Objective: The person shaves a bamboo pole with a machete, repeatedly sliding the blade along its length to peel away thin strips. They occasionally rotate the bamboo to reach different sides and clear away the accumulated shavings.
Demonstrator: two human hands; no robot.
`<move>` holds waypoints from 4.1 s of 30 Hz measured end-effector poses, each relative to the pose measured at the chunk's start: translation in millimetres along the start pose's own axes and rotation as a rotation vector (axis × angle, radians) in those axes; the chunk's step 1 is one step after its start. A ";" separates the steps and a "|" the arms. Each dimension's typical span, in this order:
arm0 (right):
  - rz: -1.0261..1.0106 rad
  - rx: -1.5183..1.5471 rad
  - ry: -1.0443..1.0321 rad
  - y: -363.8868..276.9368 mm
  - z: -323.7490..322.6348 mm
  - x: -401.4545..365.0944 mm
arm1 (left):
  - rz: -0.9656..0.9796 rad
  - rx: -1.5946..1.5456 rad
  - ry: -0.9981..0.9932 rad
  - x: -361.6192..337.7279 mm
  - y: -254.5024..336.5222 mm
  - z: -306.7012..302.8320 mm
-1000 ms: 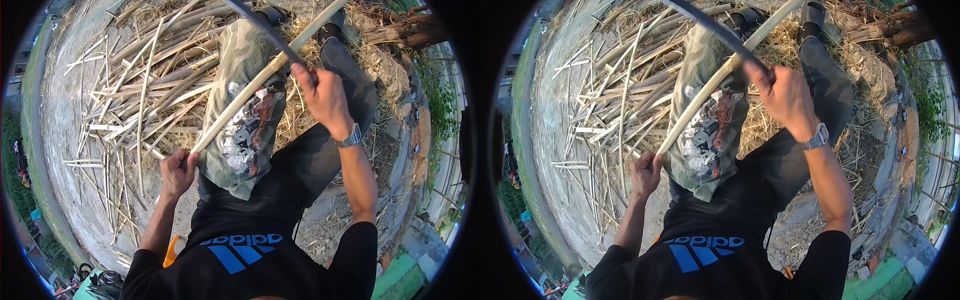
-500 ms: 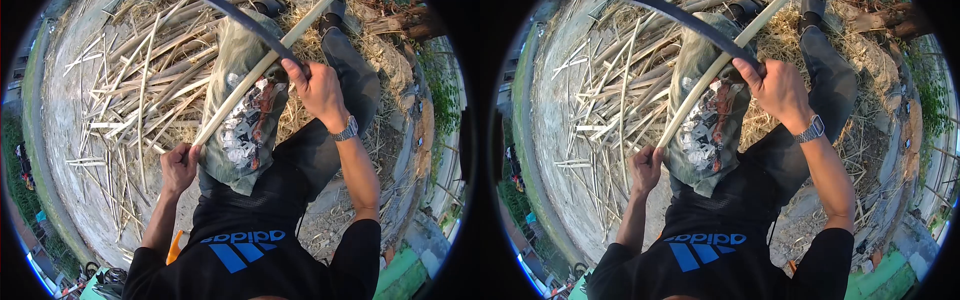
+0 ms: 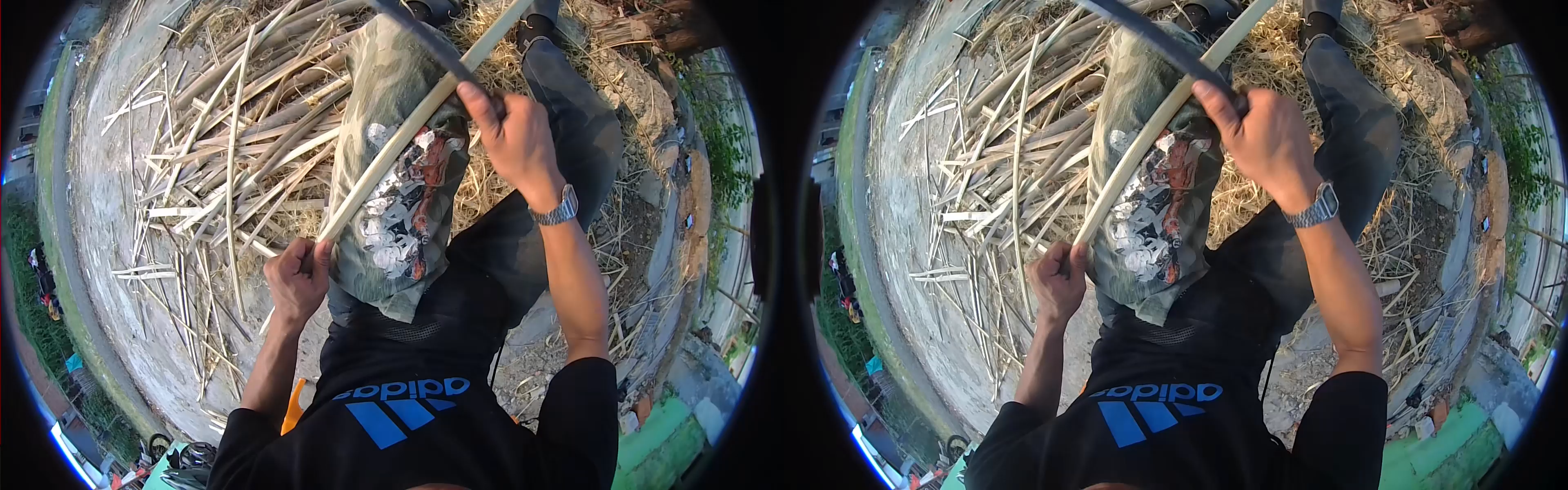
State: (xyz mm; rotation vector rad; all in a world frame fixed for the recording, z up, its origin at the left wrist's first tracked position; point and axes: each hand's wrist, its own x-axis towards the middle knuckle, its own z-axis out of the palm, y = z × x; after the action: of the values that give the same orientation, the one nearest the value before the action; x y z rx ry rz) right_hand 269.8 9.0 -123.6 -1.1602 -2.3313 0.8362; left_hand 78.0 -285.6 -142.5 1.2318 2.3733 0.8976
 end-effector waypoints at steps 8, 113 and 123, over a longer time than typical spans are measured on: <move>-0.025 -0.014 0.027 12.2 2.2 11.7 | 0.027 0.028 0.055 -4.7 -1.0 0.3; -0.210 -0.118 -0.168 -31.4 14.6 -52.0 | -0.357 -0.562 -0.647 -13.4 -30.0 -45.1; -0.098 -0.146 -0.081 -16.5 -4.4 -18.0 | -0.329 -0.582 -0.588 -16.2 -18.7 -38.1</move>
State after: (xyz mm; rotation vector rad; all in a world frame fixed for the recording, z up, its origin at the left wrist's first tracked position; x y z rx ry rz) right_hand 273.2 -12.1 -110.9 -1.0769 -2.5293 0.7004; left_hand 55.4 -321.5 -126.3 0.7123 1.6188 0.8730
